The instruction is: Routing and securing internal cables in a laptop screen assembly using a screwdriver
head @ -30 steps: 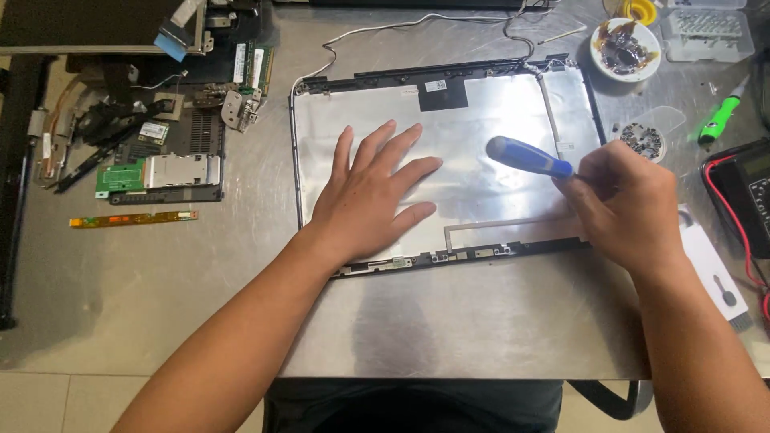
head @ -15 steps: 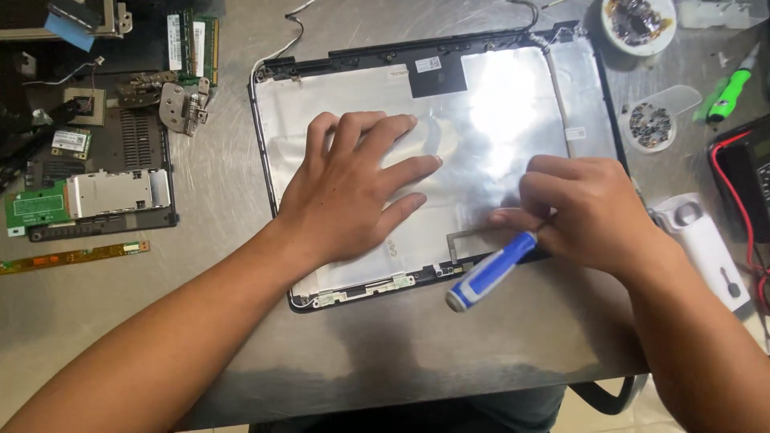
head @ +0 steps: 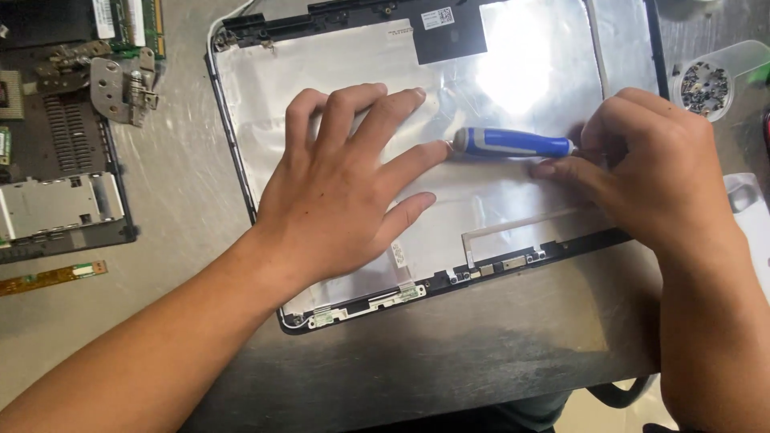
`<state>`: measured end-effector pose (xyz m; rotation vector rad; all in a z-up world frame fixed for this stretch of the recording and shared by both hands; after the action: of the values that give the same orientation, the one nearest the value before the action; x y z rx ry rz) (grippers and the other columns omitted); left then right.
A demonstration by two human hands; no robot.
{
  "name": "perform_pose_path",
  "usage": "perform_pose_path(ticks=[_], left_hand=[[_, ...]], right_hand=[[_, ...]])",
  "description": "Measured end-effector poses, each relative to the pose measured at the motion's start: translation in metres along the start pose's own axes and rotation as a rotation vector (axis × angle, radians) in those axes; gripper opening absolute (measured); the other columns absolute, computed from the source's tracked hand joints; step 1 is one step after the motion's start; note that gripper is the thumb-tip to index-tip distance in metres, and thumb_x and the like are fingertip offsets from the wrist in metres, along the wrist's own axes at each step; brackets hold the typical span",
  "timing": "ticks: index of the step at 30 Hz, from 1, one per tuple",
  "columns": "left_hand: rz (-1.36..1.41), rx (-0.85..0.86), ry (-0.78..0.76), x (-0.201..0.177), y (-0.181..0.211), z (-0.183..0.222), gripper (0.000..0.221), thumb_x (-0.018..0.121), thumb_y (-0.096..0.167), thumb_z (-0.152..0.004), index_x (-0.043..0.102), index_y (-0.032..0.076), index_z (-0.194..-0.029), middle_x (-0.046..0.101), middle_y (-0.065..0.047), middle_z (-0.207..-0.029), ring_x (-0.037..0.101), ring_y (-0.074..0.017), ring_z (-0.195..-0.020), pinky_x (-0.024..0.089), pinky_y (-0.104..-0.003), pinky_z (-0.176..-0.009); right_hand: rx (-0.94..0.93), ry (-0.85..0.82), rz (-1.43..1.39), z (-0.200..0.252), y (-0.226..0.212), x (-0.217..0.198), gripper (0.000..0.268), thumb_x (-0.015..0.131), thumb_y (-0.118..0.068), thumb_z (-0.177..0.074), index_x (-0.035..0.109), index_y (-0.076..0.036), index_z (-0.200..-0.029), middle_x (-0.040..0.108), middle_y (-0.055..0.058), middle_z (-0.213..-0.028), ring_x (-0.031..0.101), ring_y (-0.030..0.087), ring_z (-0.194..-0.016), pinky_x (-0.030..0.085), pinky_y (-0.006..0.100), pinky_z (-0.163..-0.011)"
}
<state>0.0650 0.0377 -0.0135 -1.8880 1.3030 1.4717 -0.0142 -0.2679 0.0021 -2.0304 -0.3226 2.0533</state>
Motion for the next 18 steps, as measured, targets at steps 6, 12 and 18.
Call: perform_pose_path(ticks=[6, 12, 18], left_hand=[[-0.019, 0.008, -0.016, -0.003, 0.001, -0.002, 0.046, 0.076, 0.05, -0.091, 0.069, 0.029, -0.131, 0.055, -0.01, -0.145, 0.048, -0.0345, -0.128, 0.031, -0.05, -0.098], [-0.008, 0.002, -0.043, -0.004, 0.001, -0.003, 0.04, 0.069, 0.048, -0.094, 0.068, 0.029, -0.129, 0.056, -0.011, -0.146, 0.048, -0.0356, -0.128, 0.029, -0.05, -0.099], [0.0, -0.014, -0.074, -0.004, 0.003, -0.005, 0.041, 0.068, 0.046, -0.092, 0.067, 0.03, -0.13, 0.054, -0.01, -0.147, 0.046, -0.0355, -0.129, 0.029, -0.052, -0.098]], right_hand=[[0.093, -0.018, 0.113, 0.008, 0.008, 0.009, 0.014, 0.082, -0.025, -0.09, 0.072, -0.019, -0.097, 0.058, 0.001, -0.068, 0.056, 0.022, -0.063, 0.042, 0.037, -0.07], [0.044, 0.177, -0.44, 0.014, 0.006, -0.024, 0.05, 0.044, -0.034, -0.12, 0.063, 0.001, -0.089, 0.042, 0.005, -0.066, 0.041, 0.015, -0.061, 0.031, 0.03, -0.061], [0.156, 0.32, -0.634, 0.014, 0.043, -0.024, 0.042, 0.056, -0.039, -0.123, 0.054, -0.004, -0.1, 0.049, 0.006, -0.083, 0.045, 0.012, -0.07, 0.036, 0.026, -0.069]])
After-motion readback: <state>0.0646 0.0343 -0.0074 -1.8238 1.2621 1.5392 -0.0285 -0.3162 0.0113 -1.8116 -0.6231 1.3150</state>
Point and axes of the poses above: each hand's wrist, its own z-axis away from the middle knuckle, its own x-axis out of the palm, y = z × x, the point moved 1 cm from there along -z, towards the middle knuckle
